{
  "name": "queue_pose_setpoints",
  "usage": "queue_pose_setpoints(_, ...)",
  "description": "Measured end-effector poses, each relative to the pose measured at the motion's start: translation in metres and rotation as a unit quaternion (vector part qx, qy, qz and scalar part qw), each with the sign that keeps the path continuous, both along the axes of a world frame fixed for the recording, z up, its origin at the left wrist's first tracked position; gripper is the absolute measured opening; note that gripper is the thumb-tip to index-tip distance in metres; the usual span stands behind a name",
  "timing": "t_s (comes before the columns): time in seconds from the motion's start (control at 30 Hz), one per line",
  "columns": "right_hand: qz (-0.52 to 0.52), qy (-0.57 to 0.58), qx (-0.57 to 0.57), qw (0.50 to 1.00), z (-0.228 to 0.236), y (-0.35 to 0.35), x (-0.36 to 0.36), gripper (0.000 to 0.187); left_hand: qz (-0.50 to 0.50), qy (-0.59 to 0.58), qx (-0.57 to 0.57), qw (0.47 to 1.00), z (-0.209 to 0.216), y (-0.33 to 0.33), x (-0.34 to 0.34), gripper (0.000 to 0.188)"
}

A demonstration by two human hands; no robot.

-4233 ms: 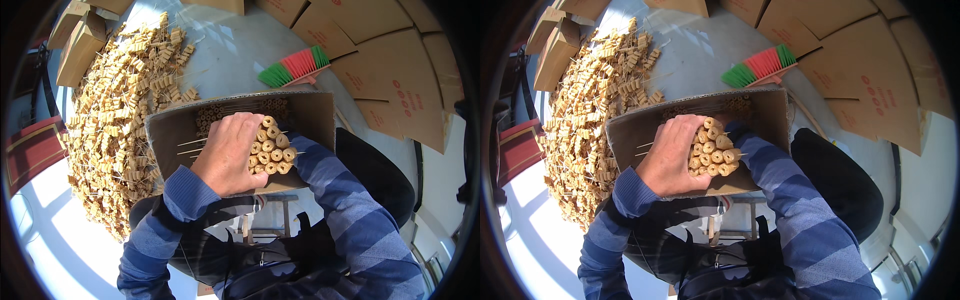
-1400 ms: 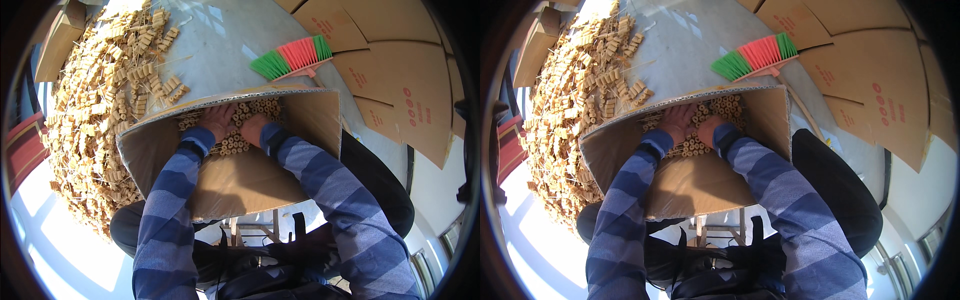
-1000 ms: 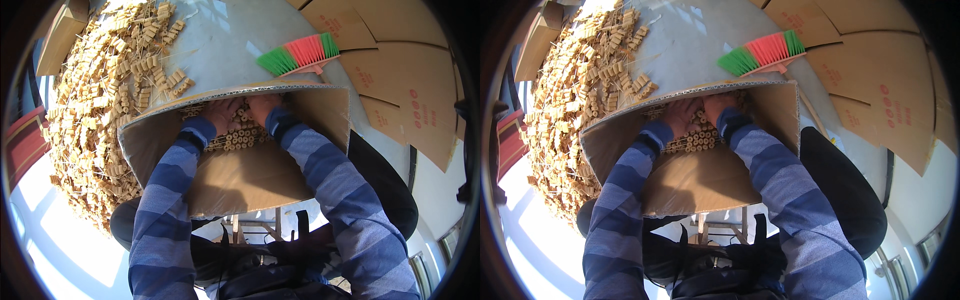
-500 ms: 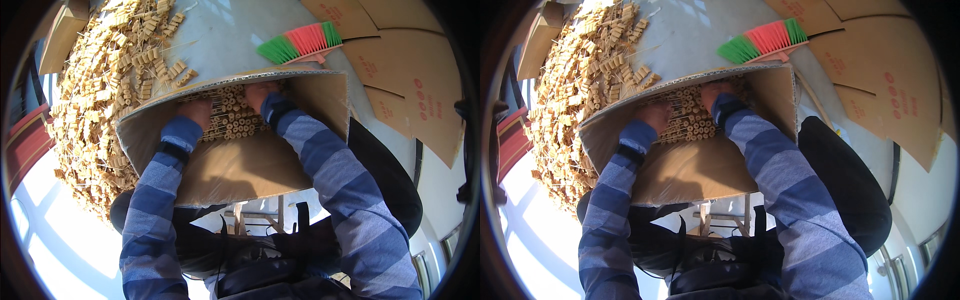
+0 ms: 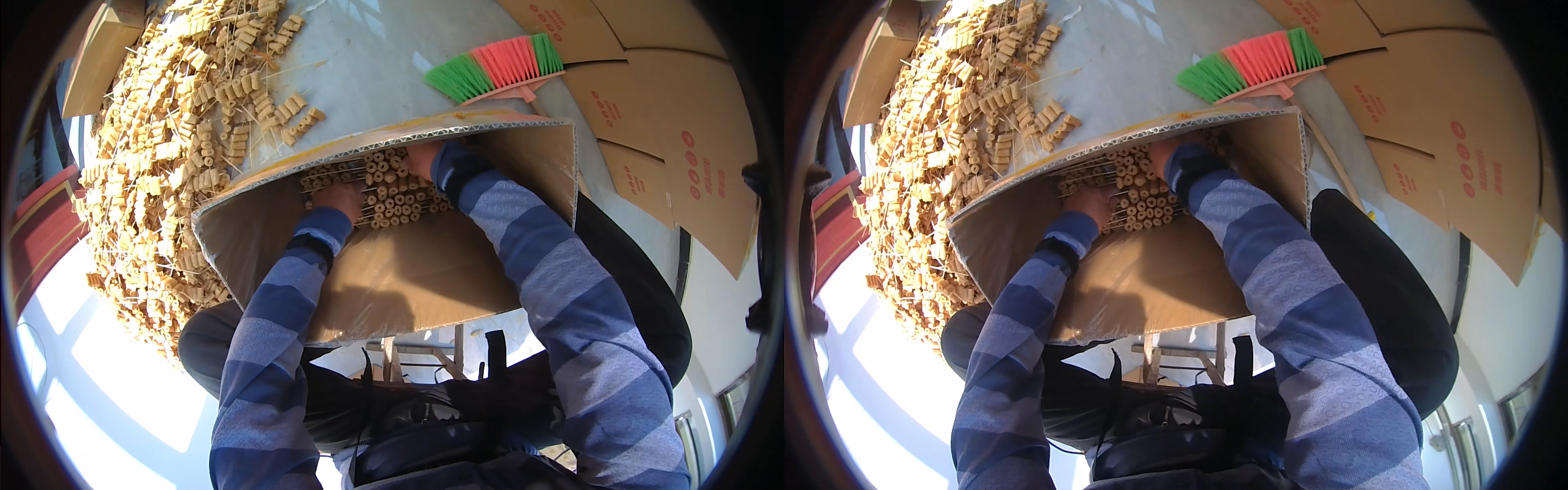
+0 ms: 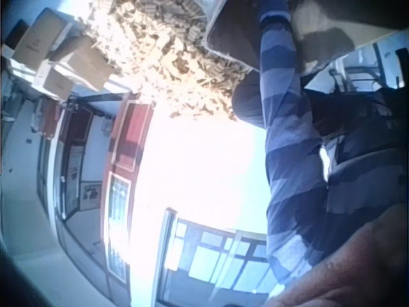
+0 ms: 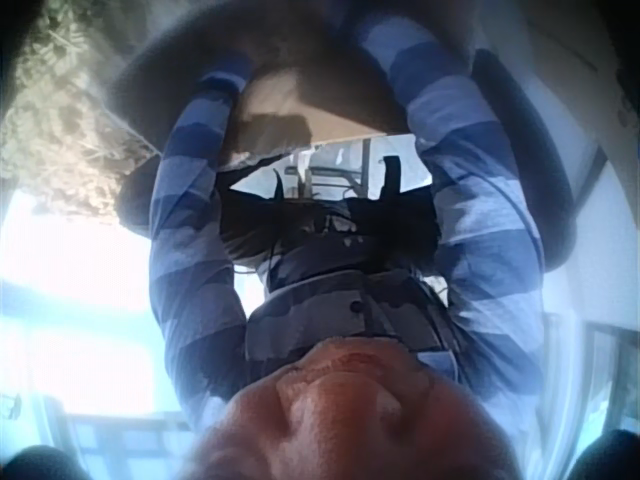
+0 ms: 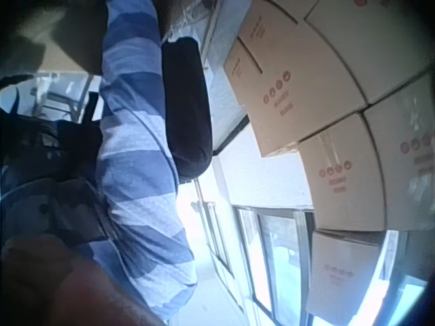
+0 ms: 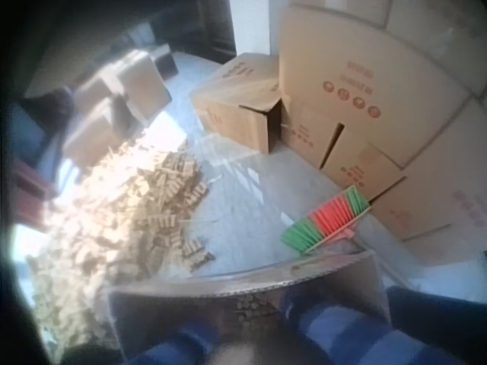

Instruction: The person sits on the floor and repeatedly picks up small cylindrical food pieces and wooden skewers, threading the pieces onto the skewers. They then place the completed skewers into a cardboard box.

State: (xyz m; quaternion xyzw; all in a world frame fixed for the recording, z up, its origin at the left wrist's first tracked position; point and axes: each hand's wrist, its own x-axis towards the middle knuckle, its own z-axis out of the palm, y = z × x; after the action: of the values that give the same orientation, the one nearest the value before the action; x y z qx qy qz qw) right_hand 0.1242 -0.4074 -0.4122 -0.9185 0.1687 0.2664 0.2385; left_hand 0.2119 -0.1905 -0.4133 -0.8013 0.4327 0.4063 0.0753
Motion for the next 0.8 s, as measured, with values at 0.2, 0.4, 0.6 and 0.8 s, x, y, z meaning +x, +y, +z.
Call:
queue_pose_setpoints(0.2, -0.008, 0.001, 0.039, 0.999, -0.013, 0.003, -0.001, 0.048, 0.127, 0.151, -0.001, 0.980, -0.006, 0.001, 0.016, 0.029)
queue_pose_setpoints(0.4, -0.027, 0.088, 0.118, 0.989, 0.006, -0.003, 0.009, 0.045, 0.064, 0.182, -0.016, 0.981, -0.003, -0.003, 0.025, 0.027)
queue_pose_setpoints(0.6, 0.005, 0.120, 0.147, 0.982, 0.019, -0.004, 0.013, 0.048, 0.031, 0.148, 0.013, 0.988, -0.005, -0.010, 0.030, 0.025)
queue_pose_setpoints(0.8, 0.013, 0.061, 0.068, 0.996, 0.013, 0.005, 0.010, 0.052, 0.010, 0.133, 0.020, 0.991, -0.007, -0.014, 0.030, 0.020)
